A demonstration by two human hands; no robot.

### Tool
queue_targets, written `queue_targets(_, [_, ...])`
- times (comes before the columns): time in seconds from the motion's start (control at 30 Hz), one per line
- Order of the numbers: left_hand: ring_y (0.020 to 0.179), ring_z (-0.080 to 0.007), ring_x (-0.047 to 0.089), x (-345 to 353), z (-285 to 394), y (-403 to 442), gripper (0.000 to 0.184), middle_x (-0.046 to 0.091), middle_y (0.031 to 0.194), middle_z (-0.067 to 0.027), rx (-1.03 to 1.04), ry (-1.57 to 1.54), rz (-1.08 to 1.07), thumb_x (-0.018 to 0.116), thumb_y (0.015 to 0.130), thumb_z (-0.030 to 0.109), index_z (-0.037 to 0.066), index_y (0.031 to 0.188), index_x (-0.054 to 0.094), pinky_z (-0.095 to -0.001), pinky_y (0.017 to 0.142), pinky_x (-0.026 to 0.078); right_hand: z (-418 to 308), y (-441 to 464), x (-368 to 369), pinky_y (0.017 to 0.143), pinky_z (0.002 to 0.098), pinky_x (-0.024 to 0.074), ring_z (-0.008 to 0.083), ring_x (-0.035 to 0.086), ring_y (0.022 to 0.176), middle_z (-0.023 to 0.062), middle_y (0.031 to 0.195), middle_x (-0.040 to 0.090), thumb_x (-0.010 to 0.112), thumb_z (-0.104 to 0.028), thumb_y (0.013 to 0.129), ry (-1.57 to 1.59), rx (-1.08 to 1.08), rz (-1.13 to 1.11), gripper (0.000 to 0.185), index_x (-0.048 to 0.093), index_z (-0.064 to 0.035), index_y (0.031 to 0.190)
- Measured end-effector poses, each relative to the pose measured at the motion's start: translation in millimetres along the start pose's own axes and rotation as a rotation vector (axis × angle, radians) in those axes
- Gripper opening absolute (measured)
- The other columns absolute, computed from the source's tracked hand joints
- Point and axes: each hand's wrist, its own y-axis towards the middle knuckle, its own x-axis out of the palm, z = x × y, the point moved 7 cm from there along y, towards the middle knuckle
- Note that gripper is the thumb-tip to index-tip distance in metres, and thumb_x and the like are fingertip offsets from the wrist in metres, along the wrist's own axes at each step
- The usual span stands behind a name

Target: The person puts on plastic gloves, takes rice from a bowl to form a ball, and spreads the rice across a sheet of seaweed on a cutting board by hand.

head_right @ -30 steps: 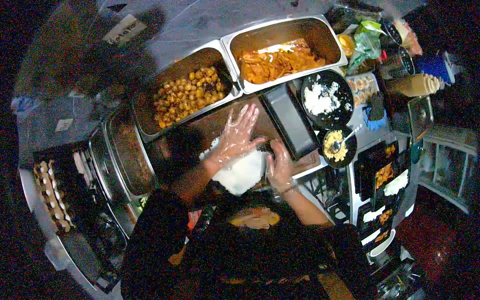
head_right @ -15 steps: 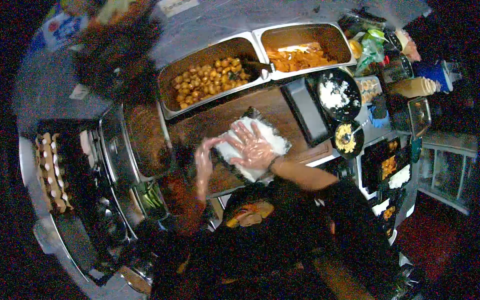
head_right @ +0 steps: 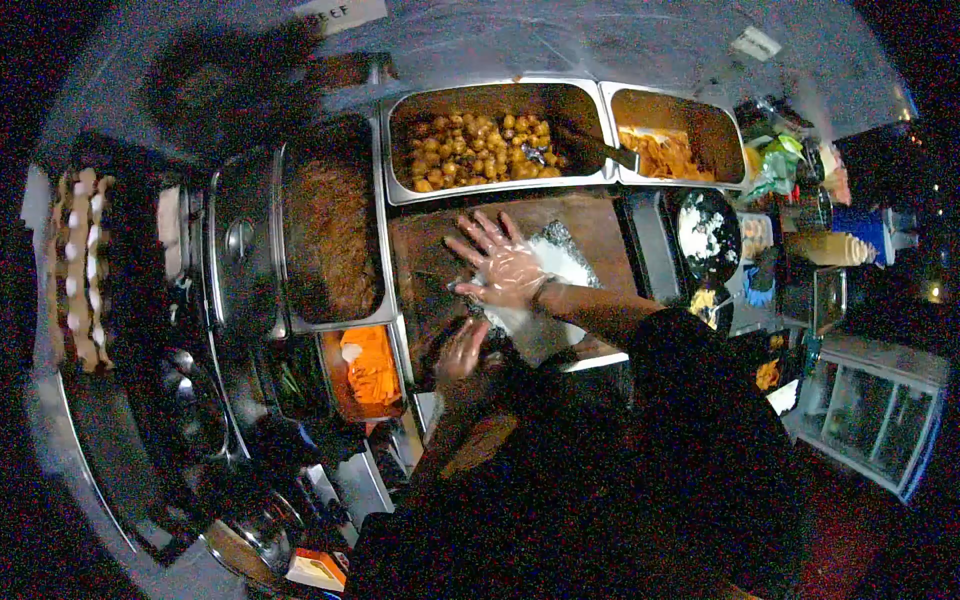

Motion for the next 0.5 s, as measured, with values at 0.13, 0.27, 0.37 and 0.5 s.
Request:
queue_targets(0.13, [0.137, -0.0315, 0.035, 25, -4, 14, 0.071, 0.038, 0.147, -0.0154, 0.041, 0.397, -0.066, 0.050, 0.091, 0.052, 0.005, 0.143, 0.037, -0.0558, 0.110, 0.023, 14, 29, 3, 0.114, 0.0536, 0.0154, 0.0371, 0.026, 0.140, 0.0167, 0.151, 0.030, 0.040, -0.056, 0.094, 0.051, 0.049, 0.077, 0.068, 0.031, -0.0162, 0.147])
queue_targets(0.27, [0.142, -0.0292, 0.026, 42, 21, 39, 0.084, 0.027, 0.154, -0.0162, 0.079, 0.541, -0.225, 0.051, 0.087, 0.055, 0.000, 0.146, 0.028, -0.0565, 0.115, 0.011, 64, 24, -6, 0.104, 0.0429, 0.0385, 0.0359, 0.052, 0.119, 0.0176, 0.135, 0.050, 0.043, -0.036, 0.097, 0.633, 0.186, 0.089, 0.047, 0.046, -0.0100, 0.136])
queue_targets(0.37, [0.143, -0.0288, 0.022, 57, 29, 73, 0.090, 0.027, 0.153, -0.0166, 0.119, 0.565, -0.241, 0.052, 0.085, 0.058, -0.002, 0.146, 0.027, -0.0537, 0.116, 0.009, 110, -39, -22, 0.098, 0.0362, 0.0429, 0.0291, 0.057, 0.112, 0.0132, 0.122, 0.059, 0.047, -0.025, 0.098, 0.939, 0.177, 0.431, 0.031, 0.057, -0.0055, 0.121])
queue_targets(0.5, [0.143, -0.0288, 0.022, 82, 37, 120, 0.094, 0.025, 0.154, -0.0175, 0.205, 0.559, -0.208, 0.051, 0.083, 0.062, -0.003, 0.146, 0.026, -0.0480, 0.117, 0.010, 111, -156, -73, 0.087, 0.0380, 0.0474, 0.0343, 0.057, 0.100, 0.0166, 0.108, 0.060, 0.043, -0.011, 0.098, 0.670, 0.372, 0.470, 0.025, 0.054, -0.0027, 0.119])
